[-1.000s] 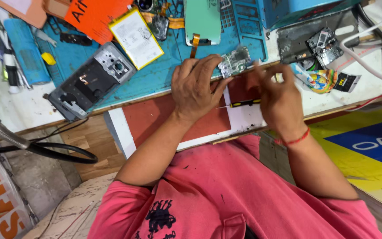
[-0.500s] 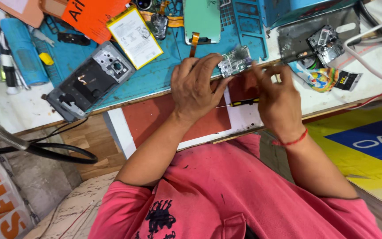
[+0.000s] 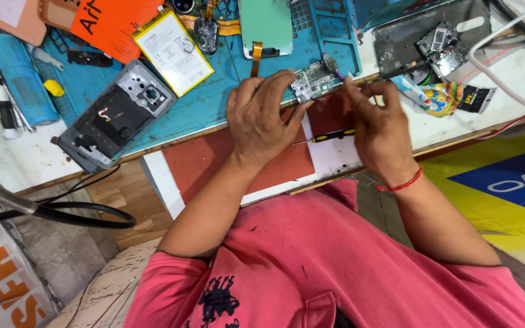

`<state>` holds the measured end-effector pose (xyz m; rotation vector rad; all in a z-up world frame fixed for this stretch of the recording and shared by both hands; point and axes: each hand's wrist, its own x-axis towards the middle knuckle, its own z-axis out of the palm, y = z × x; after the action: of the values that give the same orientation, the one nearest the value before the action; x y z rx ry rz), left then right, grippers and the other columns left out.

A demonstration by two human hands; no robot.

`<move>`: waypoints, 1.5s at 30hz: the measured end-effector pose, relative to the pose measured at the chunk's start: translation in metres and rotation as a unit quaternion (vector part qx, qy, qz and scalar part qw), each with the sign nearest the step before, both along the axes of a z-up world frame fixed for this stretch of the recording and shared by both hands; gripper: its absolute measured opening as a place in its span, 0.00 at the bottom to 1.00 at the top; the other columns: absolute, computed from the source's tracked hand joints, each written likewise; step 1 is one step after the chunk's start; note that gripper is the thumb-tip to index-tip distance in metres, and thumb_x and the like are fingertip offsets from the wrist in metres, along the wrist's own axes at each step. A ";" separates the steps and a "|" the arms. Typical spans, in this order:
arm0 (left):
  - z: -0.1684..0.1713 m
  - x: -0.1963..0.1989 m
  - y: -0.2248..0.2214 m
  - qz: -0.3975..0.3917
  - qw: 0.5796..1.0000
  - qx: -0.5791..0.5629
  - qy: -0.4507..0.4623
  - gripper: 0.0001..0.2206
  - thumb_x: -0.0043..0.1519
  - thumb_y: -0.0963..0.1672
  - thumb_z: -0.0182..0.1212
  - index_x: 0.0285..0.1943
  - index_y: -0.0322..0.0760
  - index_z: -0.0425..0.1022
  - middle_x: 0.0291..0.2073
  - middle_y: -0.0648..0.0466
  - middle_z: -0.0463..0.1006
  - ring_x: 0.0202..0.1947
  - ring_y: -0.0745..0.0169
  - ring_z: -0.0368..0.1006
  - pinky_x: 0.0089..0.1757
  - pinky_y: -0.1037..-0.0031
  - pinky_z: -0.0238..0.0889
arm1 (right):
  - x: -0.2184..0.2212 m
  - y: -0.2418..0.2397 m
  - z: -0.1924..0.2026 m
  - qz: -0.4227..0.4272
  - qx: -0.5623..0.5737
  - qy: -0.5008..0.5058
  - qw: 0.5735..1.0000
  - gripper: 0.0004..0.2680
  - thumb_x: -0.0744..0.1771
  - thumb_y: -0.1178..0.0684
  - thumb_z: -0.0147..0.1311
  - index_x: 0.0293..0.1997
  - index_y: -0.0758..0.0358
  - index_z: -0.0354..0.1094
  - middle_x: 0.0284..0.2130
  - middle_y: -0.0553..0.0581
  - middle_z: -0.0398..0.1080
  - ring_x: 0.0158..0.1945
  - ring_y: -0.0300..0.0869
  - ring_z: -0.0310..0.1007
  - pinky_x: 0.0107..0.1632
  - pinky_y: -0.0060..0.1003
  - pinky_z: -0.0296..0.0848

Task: The person handles a phone circuit board, uses a screwdriver to pry components from a phone housing, and removes the internal frame while working over a red mat.

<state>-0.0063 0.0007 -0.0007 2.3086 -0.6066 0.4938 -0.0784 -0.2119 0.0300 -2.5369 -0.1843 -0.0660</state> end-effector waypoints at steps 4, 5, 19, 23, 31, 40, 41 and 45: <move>0.004 0.000 0.002 -0.007 1.000 0.013 -0.003 0.24 0.54 0.46 0.75 0.58 0.42 0.74 0.53 0.61 0.80 0.47 0.59 0.72 0.47 0.64 0.62 | -0.019 0.004 -0.010 0.075 0.034 -0.028 0.996 0.21 0.65 0.68 0.53 0.66 0.56 0.69 0.48 0.62 0.66 0.43 0.52 0.76 0.43 0.42 0.77; 0.005 -0.001 0.003 -0.011 1.000 0.011 0.001 0.23 0.54 0.47 0.75 0.58 0.42 0.74 0.53 0.61 0.80 0.47 0.59 0.72 0.47 0.64 0.61 | -0.023 0.003 -0.014 0.035 0.063 -0.028 0.997 0.20 0.66 0.69 0.52 0.66 0.57 0.69 0.48 0.62 0.66 0.42 0.50 0.76 0.43 0.41 0.77; 0.019 -0.050 0.097 0.018 0.989 -0.115 -0.091 0.19 0.57 0.44 0.82 0.48 0.35 0.74 0.55 0.46 0.78 0.47 0.49 0.76 0.46 0.62 0.68 | -0.058 -0.054 -0.041 0.005 -0.068 -0.129 0.989 0.14 0.69 0.63 0.62 0.63 0.66 0.70 0.43 0.62 0.72 0.46 0.54 0.73 0.50 0.45 0.73; 0.036 -0.051 0.148 0.164 0.980 -0.098 -0.046 0.16 0.57 0.41 0.80 0.48 0.35 0.76 0.56 0.49 0.79 0.51 0.49 0.74 0.51 0.62 0.68 | -0.056 -0.053 -0.057 0.015 -0.036 -0.156 0.987 0.13 0.69 0.62 0.64 0.60 0.67 0.72 0.43 0.61 0.74 0.45 0.52 0.74 0.49 0.43 0.74; 0.036 -0.045 0.146 0.102 0.994 -0.017 -0.023 0.13 0.55 0.42 0.81 0.42 0.35 0.80 0.54 0.51 0.80 0.48 0.50 0.72 0.46 0.65 0.69 | -0.058 -0.054 -0.061 -0.004 -0.016 -0.161 0.987 0.12 0.69 0.62 0.65 0.60 0.67 0.73 0.42 0.60 0.74 0.43 0.50 0.77 0.46 0.40 0.75; 0.025 -0.044 0.137 0.108 0.994 0.015 -0.008 0.12 0.57 0.41 0.77 0.45 0.33 0.80 0.56 0.49 0.78 0.50 0.48 0.71 0.48 0.63 0.69 | -0.057 -0.049 -0.057 -0.018 -0.029 -0.159 0.987 0.12 0.68 0.62 0.64 0.58 0.66 0.74 0.41 0.60 0.75 0.42 0.50 0.77 0.45 0.41 0.76; 0.025 -0.043 0.136 0.112 0.994 0.018 -0.011 0.12 0.57 0.41 0.77 0.46 0.33 0.80 0.57 0.48 0.78 0.51 0.48 0.71 0.49 0.63 0.69 | -0.055 -0.049 -0.056 -0.020 -0.026 -0.157 0.987 0.13 0.67 0.62 0.64 0.58 0.66 0.74 0.42 0.60 0.75 0.43 0.51 0.77 0.46 0.42 0.76; 0.023 -0.045 0.136 0.110 0.994 0.009 -0.009 0.13 0.59 0.41 0.76 0.49 0.32 0.80 0.59 0.47 0.77 0.52 0.47 0.72 0.50 0.62 0.70 | -0.051 -0.040 -0.041 -0.009 -0.025 -0.144 0.989 0.15 0.66 0.62 0.64 0.60 0.66 0.74 0.43 0.61 0.74 0.46 0.53 0.76 0.50 0.45 0.75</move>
<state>-0.0510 0.1368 0.0224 2.4029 -0.3673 0.6155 -0.1299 -0.2517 -0.0109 -2.5696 -0.2799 -0.4416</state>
